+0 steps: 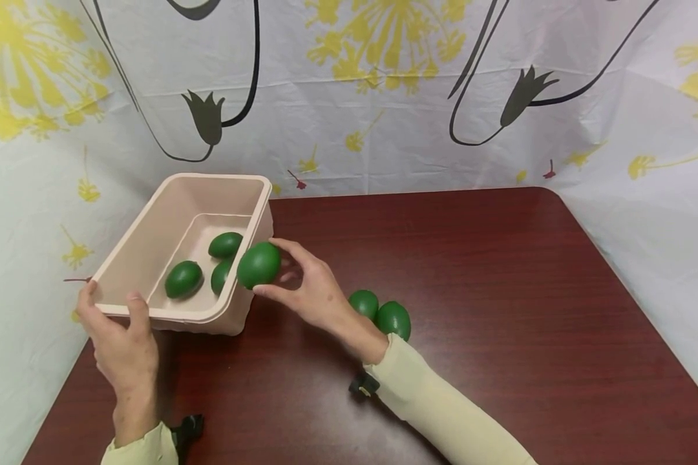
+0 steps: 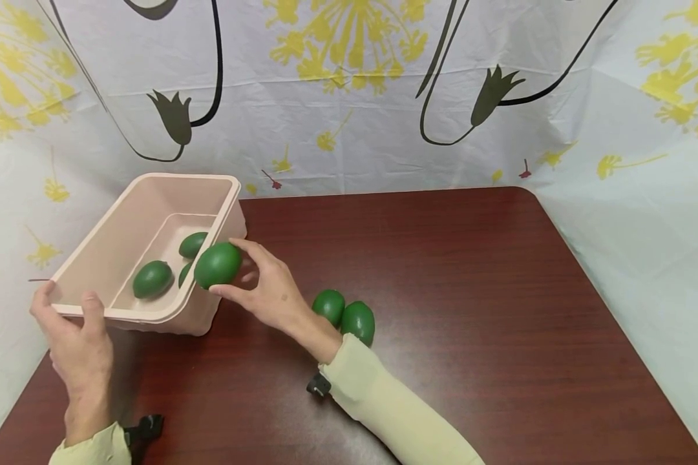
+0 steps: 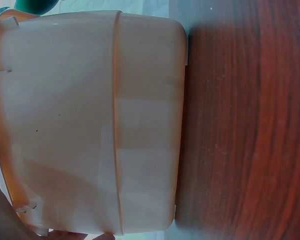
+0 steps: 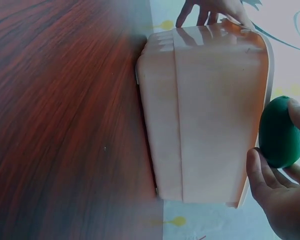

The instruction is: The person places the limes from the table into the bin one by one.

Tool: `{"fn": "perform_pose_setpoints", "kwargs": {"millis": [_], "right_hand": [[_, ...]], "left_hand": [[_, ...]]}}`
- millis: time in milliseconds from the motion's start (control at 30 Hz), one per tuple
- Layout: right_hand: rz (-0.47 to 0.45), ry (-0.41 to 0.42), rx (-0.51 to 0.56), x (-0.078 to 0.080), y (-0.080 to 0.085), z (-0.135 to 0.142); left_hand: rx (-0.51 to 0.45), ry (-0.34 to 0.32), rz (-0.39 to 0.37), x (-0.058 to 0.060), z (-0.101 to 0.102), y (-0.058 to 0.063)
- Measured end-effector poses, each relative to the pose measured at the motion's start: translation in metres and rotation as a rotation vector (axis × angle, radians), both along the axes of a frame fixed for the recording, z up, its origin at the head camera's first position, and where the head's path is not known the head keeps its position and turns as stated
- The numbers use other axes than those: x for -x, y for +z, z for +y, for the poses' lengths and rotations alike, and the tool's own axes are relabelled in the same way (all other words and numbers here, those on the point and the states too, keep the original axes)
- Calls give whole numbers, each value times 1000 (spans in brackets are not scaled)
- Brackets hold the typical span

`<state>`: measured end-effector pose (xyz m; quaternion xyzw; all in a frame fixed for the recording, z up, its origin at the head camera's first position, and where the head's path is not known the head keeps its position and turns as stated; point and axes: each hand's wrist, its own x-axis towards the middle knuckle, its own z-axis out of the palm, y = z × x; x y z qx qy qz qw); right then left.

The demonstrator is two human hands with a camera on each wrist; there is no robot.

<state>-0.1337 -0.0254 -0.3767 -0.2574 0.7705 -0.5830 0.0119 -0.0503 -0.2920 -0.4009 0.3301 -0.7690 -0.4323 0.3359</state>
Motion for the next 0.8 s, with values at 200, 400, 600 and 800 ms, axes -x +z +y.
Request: {"fn": "perform_pose_setpoints", "kwargs": {"millis": [200,400,600,800], "right_hand": [[5,8,9,-2,2,-4],[0,11,21,-2,2,-6],[0,14,31,-2,3,-8],[28,18,53,-1,5,-10]], "left_hand": [[8,-2,8,0,1,0],[11,-4,14,-1,2,0],[13,-3,11,-1,1,0],[11,-5,10,-1,1,0]]}}
